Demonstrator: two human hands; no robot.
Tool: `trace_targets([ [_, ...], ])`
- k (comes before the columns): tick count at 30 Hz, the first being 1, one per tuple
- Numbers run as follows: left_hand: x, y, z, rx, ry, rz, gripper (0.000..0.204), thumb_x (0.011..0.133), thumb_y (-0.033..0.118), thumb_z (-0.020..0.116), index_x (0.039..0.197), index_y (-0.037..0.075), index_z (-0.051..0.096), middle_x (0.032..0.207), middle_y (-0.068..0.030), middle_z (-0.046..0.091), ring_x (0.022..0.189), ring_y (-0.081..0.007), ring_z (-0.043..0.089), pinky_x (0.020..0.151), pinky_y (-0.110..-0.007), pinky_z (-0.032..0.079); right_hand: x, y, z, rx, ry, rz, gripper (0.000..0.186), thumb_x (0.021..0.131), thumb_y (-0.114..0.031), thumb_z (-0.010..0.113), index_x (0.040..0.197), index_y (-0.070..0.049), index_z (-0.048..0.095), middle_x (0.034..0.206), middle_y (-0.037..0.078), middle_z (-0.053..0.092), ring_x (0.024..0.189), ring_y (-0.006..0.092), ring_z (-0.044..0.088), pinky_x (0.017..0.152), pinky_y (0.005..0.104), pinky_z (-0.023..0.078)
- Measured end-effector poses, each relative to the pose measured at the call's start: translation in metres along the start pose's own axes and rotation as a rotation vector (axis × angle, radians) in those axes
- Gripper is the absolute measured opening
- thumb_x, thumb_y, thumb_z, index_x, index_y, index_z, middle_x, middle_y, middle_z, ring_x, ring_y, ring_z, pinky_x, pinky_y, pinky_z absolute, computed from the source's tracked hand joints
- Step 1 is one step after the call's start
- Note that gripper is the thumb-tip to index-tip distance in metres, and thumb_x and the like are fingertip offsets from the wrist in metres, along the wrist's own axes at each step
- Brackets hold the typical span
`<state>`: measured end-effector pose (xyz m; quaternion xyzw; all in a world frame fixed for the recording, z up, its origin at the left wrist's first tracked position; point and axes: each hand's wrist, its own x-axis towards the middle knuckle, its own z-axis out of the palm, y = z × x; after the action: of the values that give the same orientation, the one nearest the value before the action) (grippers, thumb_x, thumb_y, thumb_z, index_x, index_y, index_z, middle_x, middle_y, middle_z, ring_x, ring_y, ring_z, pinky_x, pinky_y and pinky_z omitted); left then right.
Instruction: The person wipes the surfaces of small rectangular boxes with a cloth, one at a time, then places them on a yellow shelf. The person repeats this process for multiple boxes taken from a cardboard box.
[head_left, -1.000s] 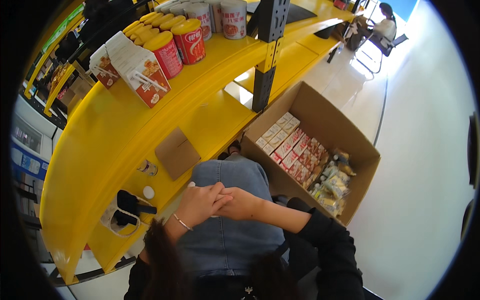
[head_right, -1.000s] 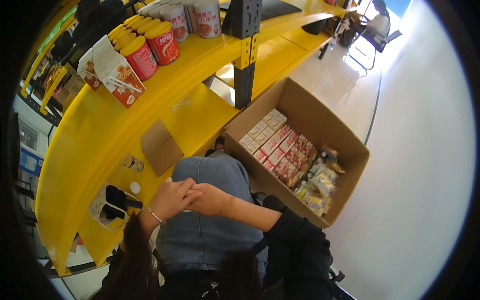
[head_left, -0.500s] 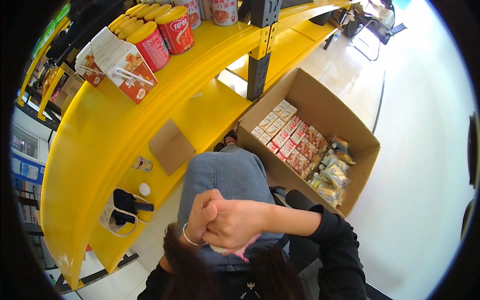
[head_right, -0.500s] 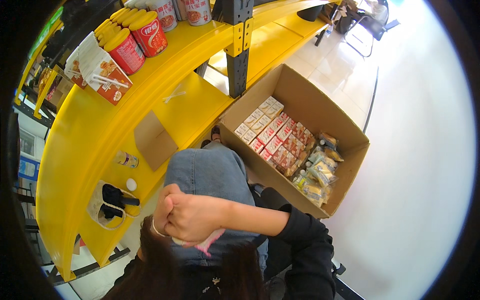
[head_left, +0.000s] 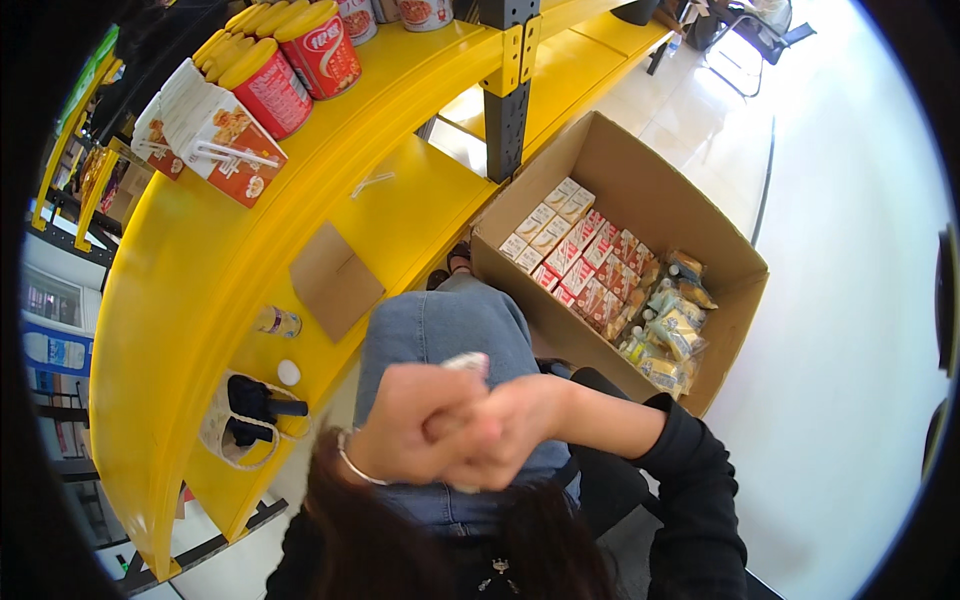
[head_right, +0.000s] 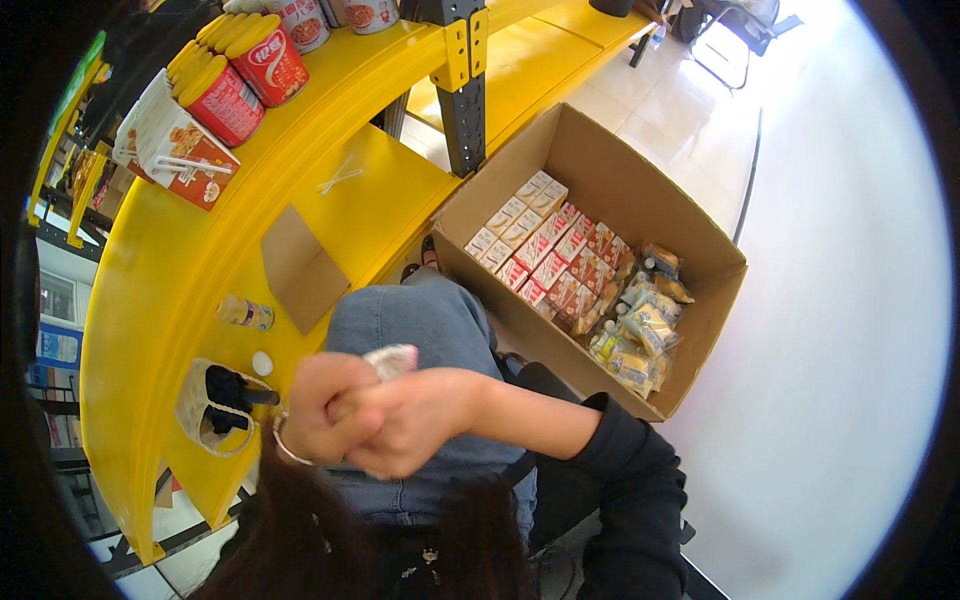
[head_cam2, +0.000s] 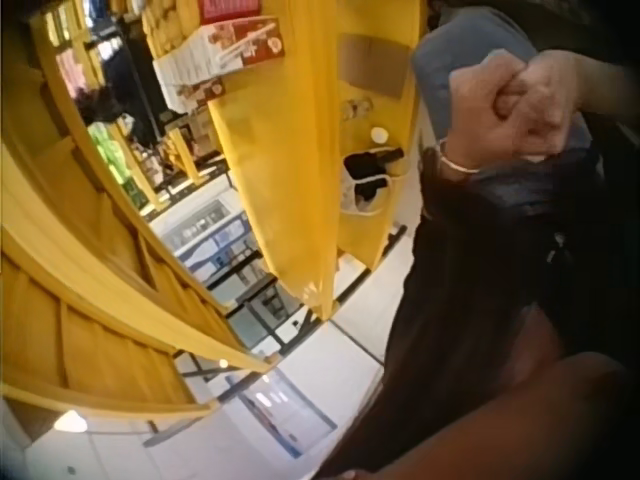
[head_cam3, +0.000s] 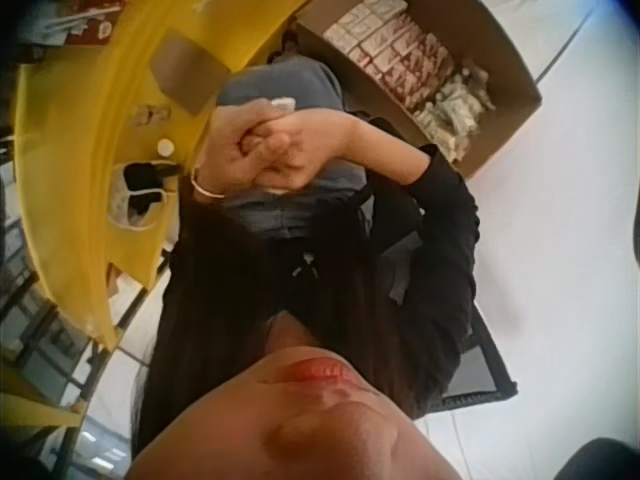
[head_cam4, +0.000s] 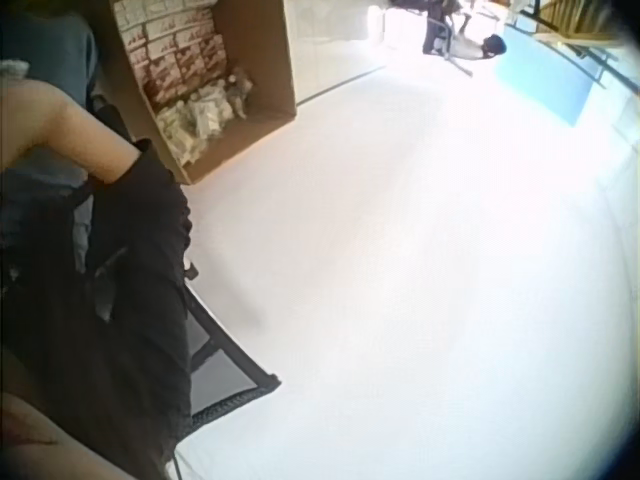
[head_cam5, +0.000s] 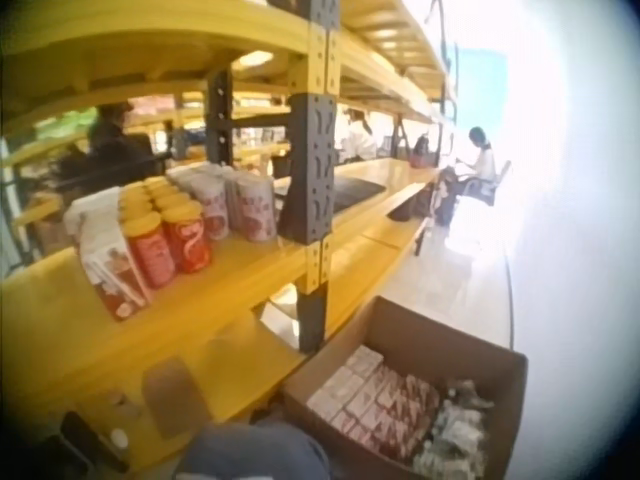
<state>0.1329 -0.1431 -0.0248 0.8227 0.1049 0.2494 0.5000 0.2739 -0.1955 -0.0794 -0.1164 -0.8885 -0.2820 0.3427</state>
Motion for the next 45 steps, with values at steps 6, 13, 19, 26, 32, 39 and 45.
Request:
trace_targets([
  [6,0.041,-0.024,0.017,0.313,-0.238,-0.197,0.028,0.092,0.031,0.05,0.102,0.005,0.053,0.092,-0.0182,0.058,0.083,-0.0365,0.057,0.069,-0.036,0.045,-0.045,-0.008,-0.026,0.51,-0.226,0.7,0.01,0.073,-0.016,0.055,0.08,-0.009,0.059,0.095,0.009,0.061,0.089,0.0245,0.058,0.086,0.0328,0.044],
  [13,0.073,-0.102,0.044,0.456,0.003,-0.316,0.043,0.089,0.025,0.053,0.123,0.0,0.048,0.123,-0.0193,0.05,0.116,-0.0363,0.046,0.099,-0.04,0.034,-0.204,0.024,-0.038,0.446,0.271,1.776,0.014,0.078,-0.01,0.048,0.081,-0.003,0.059,0.092,0.01,0.064,0.081,0.0198,0.061,0.073,0.0287,0.049],
  [19,0.095,-0.18,0.09,0.601,-0.24,-0.304,0.039,0.084,0.021,0.058,0.118,0.002,0.051,0.117,-0.0164,0.053,0.109,-0.0338,0.05,0.095,-0.039,0.038,-0.392,-0.05,-0.004,0.57,0.616,2.613,0.029,0.085,-0.023,0.041,0.077,-0.003,0.059,0.067,0.003,0.056,0.058,0.0112,0.048,0.053,0.0253,0.038],
  [26,0.145,-0.269,0.137,0.622,-0.595,-0.175,0.036,0.082,0.023,0.059,0.111,0.002,0.054,0.101,-0.0125,0.056,0.095,-0.0278,0.053,0.089,-0.039,0.04,-0.492,-0.182,0.1,0.72,0.246,2.852,0.012,0.083,-0.018,0.058,0.074,-0.009,0.058,0.064,-0.004,0.051,0.057,0.0063,0.045,0.051,0.024,0.036],
  [32,0.165,-0.324,0.178,0.716,-0.81,-0.105,0.035,0.078,0.021,0.06,0.107,0.001,0.057,0.098,-0.012,0.058,0.095,-0.0257,0.055,0.085,-0.037,0.042,-0.54,-0.267,0.182,0.364,0.12,2.935,0.014,0.077,-0.019,0.057,0.079,-0.005,0.057,0.062,0.004,0.052,0.056,0.0154,0.051,0.054,0.0301,0.041],
  [39,0.134,-0.378,0.276,0.718,-1.152,-0.096,0.028,0.082,0.02,0.052,0.1,0.0,0.06,0.096,-0.0155,0.062,0.091,-0.03,0.059,0.081,-0.04,0.045,-0.545,-0.266,0.221,0.453,-0.224,3.125,0.036,0.075,-0.03,0.063,0.089,0.003,0.059,0.08,0.016,0.064,0.076,0.0237,0.061,0.068,0.039,0.048],
  [45,0.136,-0.424,0.326,0.477,-1.246,-0.38,0.028,0.082,0.02,0.051,0.099,-0.001,0.06,0.096,-0.0171,0.062,0.092,-0.0319,0.059,0.082,-0.041,0.046,-0.57,-0.318,0.272,0.547,0.223,2.911,0.045,0.076,-0.024,0.067,0.109,0.0,0.048,0.096,0.014,0.061,0.081,0.024,0.061,0.07,0.0363,0.05],
])
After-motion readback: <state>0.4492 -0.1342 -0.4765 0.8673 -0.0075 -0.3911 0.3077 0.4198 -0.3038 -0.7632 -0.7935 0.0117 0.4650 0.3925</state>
